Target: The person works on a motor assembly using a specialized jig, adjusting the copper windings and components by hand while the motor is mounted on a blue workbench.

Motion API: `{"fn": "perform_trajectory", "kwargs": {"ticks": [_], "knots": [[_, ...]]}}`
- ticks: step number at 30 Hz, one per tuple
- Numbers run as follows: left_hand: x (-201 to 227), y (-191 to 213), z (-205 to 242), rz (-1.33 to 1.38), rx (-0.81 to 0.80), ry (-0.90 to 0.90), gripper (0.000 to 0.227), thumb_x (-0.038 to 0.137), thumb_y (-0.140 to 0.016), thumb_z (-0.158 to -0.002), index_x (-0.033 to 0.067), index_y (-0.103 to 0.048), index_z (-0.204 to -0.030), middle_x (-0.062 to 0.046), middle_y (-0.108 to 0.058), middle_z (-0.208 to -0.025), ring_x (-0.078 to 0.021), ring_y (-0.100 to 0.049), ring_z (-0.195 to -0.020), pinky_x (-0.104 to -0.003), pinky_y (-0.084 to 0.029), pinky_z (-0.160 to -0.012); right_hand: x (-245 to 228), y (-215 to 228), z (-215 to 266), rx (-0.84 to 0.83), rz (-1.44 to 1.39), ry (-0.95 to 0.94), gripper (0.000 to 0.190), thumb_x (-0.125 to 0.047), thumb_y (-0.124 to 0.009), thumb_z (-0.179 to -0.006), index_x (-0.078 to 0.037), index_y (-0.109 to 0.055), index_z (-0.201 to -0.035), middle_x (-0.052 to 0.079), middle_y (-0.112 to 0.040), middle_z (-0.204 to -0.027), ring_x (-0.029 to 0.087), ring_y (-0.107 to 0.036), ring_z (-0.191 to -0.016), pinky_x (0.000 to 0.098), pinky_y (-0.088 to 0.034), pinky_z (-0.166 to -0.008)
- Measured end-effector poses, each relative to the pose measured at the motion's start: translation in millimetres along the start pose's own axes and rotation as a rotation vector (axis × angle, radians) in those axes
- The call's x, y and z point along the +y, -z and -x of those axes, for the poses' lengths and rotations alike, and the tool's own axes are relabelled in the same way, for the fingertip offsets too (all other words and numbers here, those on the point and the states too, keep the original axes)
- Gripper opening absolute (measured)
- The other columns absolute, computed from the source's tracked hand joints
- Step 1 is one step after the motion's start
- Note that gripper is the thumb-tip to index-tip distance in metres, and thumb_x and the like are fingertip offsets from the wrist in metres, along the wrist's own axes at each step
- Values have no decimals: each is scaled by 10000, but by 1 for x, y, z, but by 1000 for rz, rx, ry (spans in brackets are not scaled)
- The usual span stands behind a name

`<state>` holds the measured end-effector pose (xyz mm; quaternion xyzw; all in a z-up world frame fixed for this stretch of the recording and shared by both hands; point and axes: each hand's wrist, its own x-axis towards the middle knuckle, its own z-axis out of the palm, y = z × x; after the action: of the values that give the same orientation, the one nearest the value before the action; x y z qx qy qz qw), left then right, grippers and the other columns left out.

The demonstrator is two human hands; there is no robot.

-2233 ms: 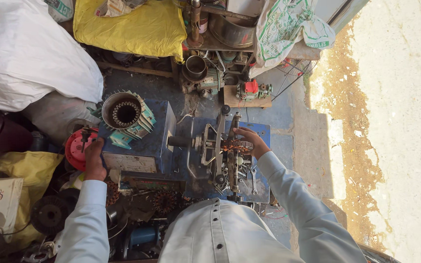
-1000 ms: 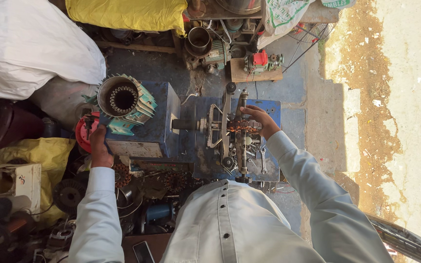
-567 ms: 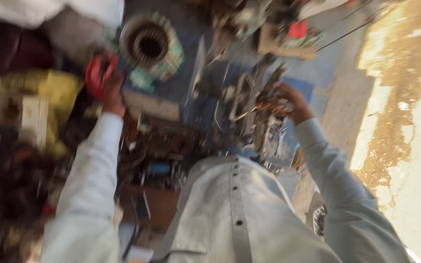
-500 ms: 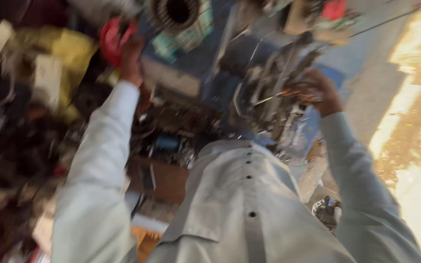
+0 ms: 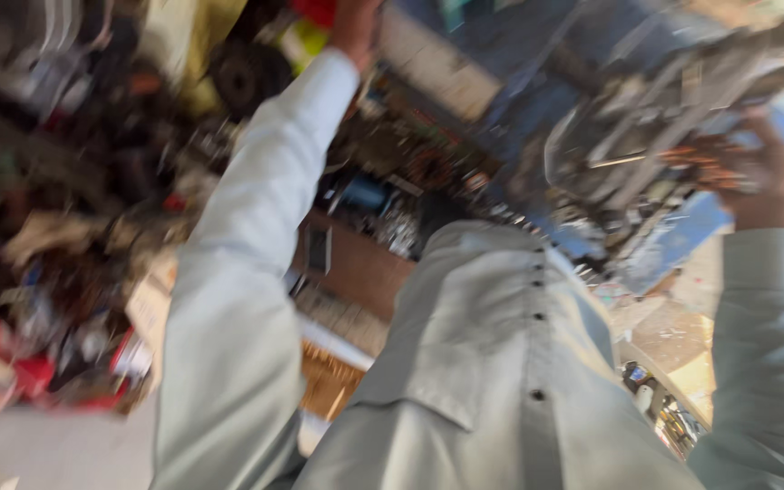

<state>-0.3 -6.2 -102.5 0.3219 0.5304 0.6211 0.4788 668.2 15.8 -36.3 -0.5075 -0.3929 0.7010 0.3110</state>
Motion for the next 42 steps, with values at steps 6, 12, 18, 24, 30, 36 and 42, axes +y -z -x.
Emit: {"fn": "perform_trajectory", "kwargs": {"ticks": [6,12,18,24,30,36,42], "knots": [[30,6,-9,171,44,23,497,185,-785,-951,84,-556,-1380,-30,-656,-1286,-183,-619,-1243,-374,-487,-1102,-4,8,-23,-149,205,423,343,-64,-569,-1065,-7,-574,-1403,154,-596,-1425,241,-615,-1269,382,-543,-1080],[86,-24,12,108,16,86,259,316,-770,-945,127,-644,-1070,26,-641,-1027,-119,-619,-955,-330,-519,-891,-55,-28,2,-21,-218,203,429,-213,-665,-993,43,-644,-1337,164,-481,-1540,300,-605,-1249,442,-545,-1065],[104,-40,14,38,15,33,220,298,-764,-991,130,-626,-959,52,-589,-942,-96,-548,-868,-315,-458,-815,-117,-64,10,298,-249,-279,897,-379,-869,-730,-115,-497,-1503,223,-519,-1454,348,-588,-1269,504,-556,-983],[124,-54,22,25,-24,108,261,337,-714,-980,83,-668,-1014,24,-638,-968,-117,-590,-884,-324,-471,-825,-141,-73,43,224,-140,-214,817,-474,-795,-762,-148,-562,-1474,94,-540,-1470,268,-510,-1309,530,-498,-991],[132,-63,21,98,-48,129,326,314,-659,-978,76,-657,-1201,1,-661,-1137,-148,-616,-1037,-344,-478,-944,-156,-81,46,286,-120,-324,801,-475,-810,-733,-199,-557,-1441,64,-611,-1395,286,-573,-1291,570,-459,-1013],[133,-61,20,101,-11,148,302,312,-666,-1009,71,-658,-1189,0,-657,-1130,-156,-619,-1046,-358,-482,-945,-140,-73,27,353,-65,-404,779,-446,-818,-777,-249,-537,-1476,85,-545,-1410,256,-472,-1298,640,-396,-1024],[130,-60,23,119,-52,110,317,310,-672,-987,81,-683,-1206,-3,-676,-1159,-154,-618,-1073,-342,-471,-984,-137,-70,27,275,-137,-366,768,-463,-821,-743,-220,-567,-1426,113,-629,-1326,282,-631,-1171,558,-465,-996]]}}
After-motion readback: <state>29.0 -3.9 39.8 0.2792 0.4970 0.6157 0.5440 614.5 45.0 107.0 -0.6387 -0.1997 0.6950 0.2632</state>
